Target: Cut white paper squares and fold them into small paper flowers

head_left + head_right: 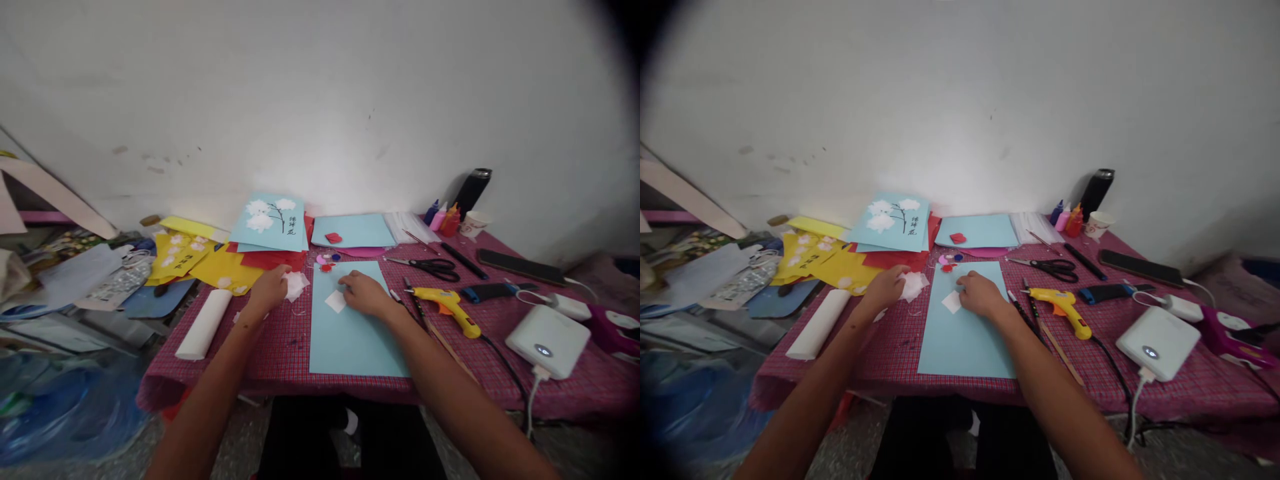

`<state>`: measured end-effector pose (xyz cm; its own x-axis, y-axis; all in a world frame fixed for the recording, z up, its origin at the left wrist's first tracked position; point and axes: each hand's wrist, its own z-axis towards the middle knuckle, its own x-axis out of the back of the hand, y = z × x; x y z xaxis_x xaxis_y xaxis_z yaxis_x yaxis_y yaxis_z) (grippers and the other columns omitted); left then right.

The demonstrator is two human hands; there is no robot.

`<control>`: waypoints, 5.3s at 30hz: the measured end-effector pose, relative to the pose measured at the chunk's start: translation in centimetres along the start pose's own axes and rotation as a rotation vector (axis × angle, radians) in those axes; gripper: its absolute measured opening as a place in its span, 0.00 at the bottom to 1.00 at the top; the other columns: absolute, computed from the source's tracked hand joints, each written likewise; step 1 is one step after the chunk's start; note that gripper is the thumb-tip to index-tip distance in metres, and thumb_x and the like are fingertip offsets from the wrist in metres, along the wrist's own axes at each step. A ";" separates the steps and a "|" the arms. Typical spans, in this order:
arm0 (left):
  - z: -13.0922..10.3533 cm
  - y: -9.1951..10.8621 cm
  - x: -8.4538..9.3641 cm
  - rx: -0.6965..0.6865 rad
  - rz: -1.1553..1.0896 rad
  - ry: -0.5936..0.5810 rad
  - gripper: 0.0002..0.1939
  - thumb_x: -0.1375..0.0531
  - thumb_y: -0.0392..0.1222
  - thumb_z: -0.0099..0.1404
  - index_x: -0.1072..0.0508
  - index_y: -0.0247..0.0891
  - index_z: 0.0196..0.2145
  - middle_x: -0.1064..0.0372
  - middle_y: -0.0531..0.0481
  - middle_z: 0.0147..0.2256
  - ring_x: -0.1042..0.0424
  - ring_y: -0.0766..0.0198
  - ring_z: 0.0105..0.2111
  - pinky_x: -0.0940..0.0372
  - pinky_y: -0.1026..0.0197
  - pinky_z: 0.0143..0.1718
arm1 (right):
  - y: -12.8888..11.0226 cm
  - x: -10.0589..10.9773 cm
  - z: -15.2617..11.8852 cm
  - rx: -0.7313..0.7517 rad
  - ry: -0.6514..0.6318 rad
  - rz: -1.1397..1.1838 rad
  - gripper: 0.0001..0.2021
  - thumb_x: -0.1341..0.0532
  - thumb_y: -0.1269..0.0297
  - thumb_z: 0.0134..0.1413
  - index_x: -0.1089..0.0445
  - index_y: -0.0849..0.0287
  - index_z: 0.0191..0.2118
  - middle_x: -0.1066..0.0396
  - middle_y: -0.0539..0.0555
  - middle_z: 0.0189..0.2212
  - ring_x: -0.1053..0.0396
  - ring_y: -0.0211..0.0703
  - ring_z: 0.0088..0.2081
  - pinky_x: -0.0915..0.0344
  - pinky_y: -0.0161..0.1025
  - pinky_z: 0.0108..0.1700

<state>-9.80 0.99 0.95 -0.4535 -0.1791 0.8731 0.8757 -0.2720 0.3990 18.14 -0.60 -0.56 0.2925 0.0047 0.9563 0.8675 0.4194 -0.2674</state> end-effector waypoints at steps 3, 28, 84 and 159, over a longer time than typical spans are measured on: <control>-0.4 0.1 -0.4 -0.088 0.087 0.020 0.21 0.47 0.34 0.59 0.31 0.37 0.50 0.30 0.42 0.48 0.33 0.53 0.49 0.42 0.51 0.54 | -0.2 0.0 -0.2 0.050 -0.021 -0.005 0.22 0.45 0.67 0.53 0.35 0.55 0.55 0.35 0.58 0.47 0.33 0.45 0.43 0.42 0.36 0.44; 0.9 7.2 -6.2 0.051 -0.787 -0.216 0.19 0.40 0.47 0.56 0.26 0.35 0.43 0.28 0.50 0.31 0.33 0.67 0.27 0.41 0.66 0.28 | -0.9 -0.8 0.3 -0.162 0.291 0.158 0.07 0.46 0.63 0.55 0.32 0.58 0.36 0.28 0.52 0.29 0.34 0.41 0.30 0.48 0.35 0.31; 1.0 7.2 -5.7 0.131 -0.898 -0.113 0.20 0.40 0.57 0.55 0.32 0.35 0.23 0.36 0.53 0.19 0.38 0.69 0.20 0.45 0.67 0.22 | -0.6 -0.3 0.9 -0.094 0.315 0.840 0.16 0.44 0.51 0.55 0.31 0.61 0.31 0.34 0.49 0.24 0.40 0.36 0.26 0.44 0.33 0.29; 0.8 7.5 -5.7 0.153 -1.028 -0.193 0.19 0.35 0.54 0.49 0.33 0.35 0.21 0.42 0.56 0.18 0.43 0.71 0.20 0.48 0.67 0.22 | -0.7 -0.8 0.9 -0.196 0.244 1.002 0.18 0.41 0.49 0.49 0.38 0.60 0.21 0.43 0.46 0.17 0.48 0.33 0.21 0.50 0.33 0.23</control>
<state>-0.52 0.72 -0.80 -0.9667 0.2264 0.1193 0.1029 -0.0831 0.9912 16.89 -0.06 -1.01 0.9672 0.0762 0.2422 0.2266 0.1707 -0.9589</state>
